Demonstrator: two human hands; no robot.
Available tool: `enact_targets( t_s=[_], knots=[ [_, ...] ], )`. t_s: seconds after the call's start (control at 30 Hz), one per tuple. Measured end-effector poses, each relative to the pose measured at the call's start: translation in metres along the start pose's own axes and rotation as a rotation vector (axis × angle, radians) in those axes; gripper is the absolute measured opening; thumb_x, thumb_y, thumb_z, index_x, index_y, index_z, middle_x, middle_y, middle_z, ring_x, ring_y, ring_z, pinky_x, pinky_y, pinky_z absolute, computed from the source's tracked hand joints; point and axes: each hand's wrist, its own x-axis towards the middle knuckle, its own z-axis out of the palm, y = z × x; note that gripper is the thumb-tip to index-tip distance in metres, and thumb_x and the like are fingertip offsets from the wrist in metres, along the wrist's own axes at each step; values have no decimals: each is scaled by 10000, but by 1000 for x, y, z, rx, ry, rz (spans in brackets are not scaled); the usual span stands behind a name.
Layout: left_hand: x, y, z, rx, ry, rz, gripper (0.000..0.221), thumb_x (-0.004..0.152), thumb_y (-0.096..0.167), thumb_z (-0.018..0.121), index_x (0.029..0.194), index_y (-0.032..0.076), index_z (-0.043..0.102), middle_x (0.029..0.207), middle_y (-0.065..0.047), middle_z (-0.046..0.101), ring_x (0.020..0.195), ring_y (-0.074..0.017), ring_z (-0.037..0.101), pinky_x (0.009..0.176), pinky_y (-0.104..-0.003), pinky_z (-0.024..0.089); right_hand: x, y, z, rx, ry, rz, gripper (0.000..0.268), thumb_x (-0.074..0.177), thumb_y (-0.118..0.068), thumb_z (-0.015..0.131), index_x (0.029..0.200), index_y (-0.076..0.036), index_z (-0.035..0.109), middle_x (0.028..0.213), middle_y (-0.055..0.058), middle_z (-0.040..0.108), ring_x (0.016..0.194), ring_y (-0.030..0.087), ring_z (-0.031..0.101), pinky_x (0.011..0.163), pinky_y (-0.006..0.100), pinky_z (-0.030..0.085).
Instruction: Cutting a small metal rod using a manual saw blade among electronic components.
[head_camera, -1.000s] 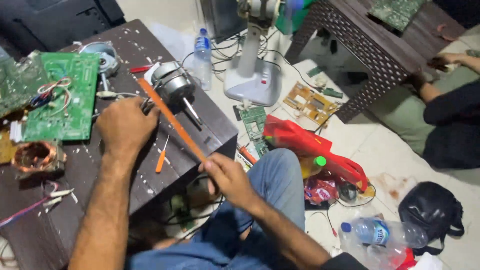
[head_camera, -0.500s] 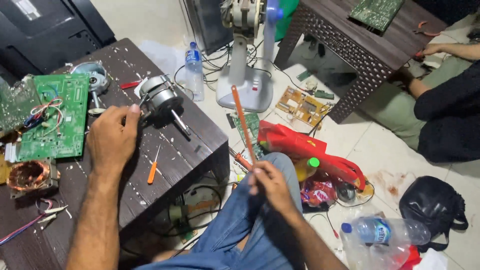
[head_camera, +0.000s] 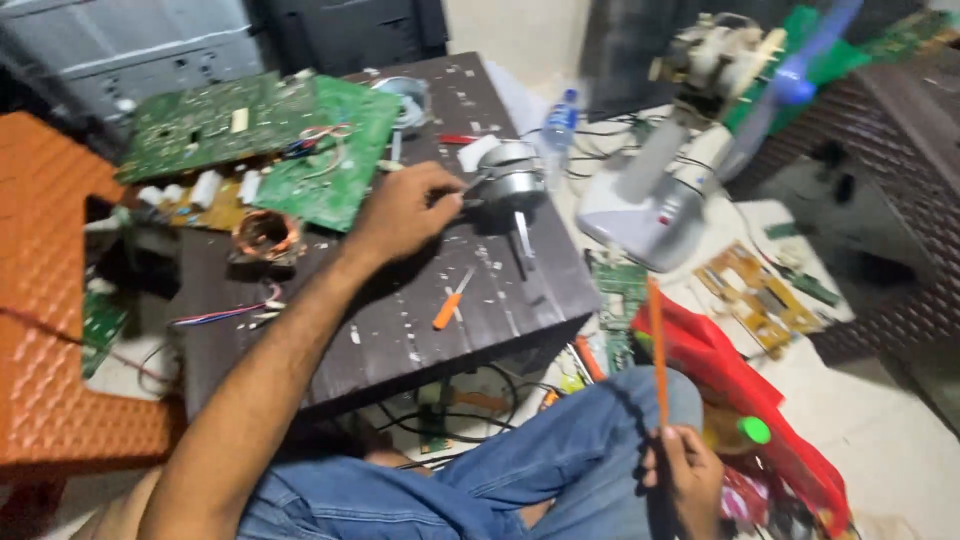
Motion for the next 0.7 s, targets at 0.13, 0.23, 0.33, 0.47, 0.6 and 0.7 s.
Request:
enact_targets(
  t_s=[0.13,0.23,0.33,0.47,0.6,0.7],
  knots=[
    [-6,-8,0,-122,-9,-63,262,860,131,596,1052,48,753,970,-34,711,758,-160,615,653,-273,480,1,3,13,62,112,-26,251,1050,-206,571,968,28,616,617,124,586,404,156,479,384,262,391],
    [-6,-23,10,-155,-35,-86,285,863,144,558,1081,82,730,974,-33,676,726,-118,554,594,-252,446,6,15,10,48,125,-72,260,1065,-205,566,960,29,604,599,120,577,385,158,480,374,269,411],
    [-8,-19,13,-128,5,-124,244,900,202,568,1051,101,730,916,-15,645,636,-96,484,494,-237,386,11,22,9,-157,137,-110,245,1060,-158,556,934,47,601,589,140,591,392,192,502,407,291,430],
    [-11,-14,13,-148,31,-122,200,924,178,614,1035,55,727,951,-48,680,704,-117,576,600,-264,484,15,37,2,-206,117,-142,250,1057,-156,536,925,52,581,575,153,590,362,202,508,373,298,432],
    [-10,-13,12,-150,64,-77,148,911,143,642,977,37,720,931,-64,688,707,-122,598,585,-255,489,18,50,-8,-239,140,-61,244,1057,-153,545,961,67,588,574,186,596,358,234,507,369,320,427],
    [-10,-15,13,-59,81,-88,127,896,167,682,958,66,725,907,-43,698,602,-82,514,479,-220,408,20,54,-11,-282,138,-109,248,1056,-163,550,956,60,589,563,174,598,358,218,512,380,306,436]
  ],
)
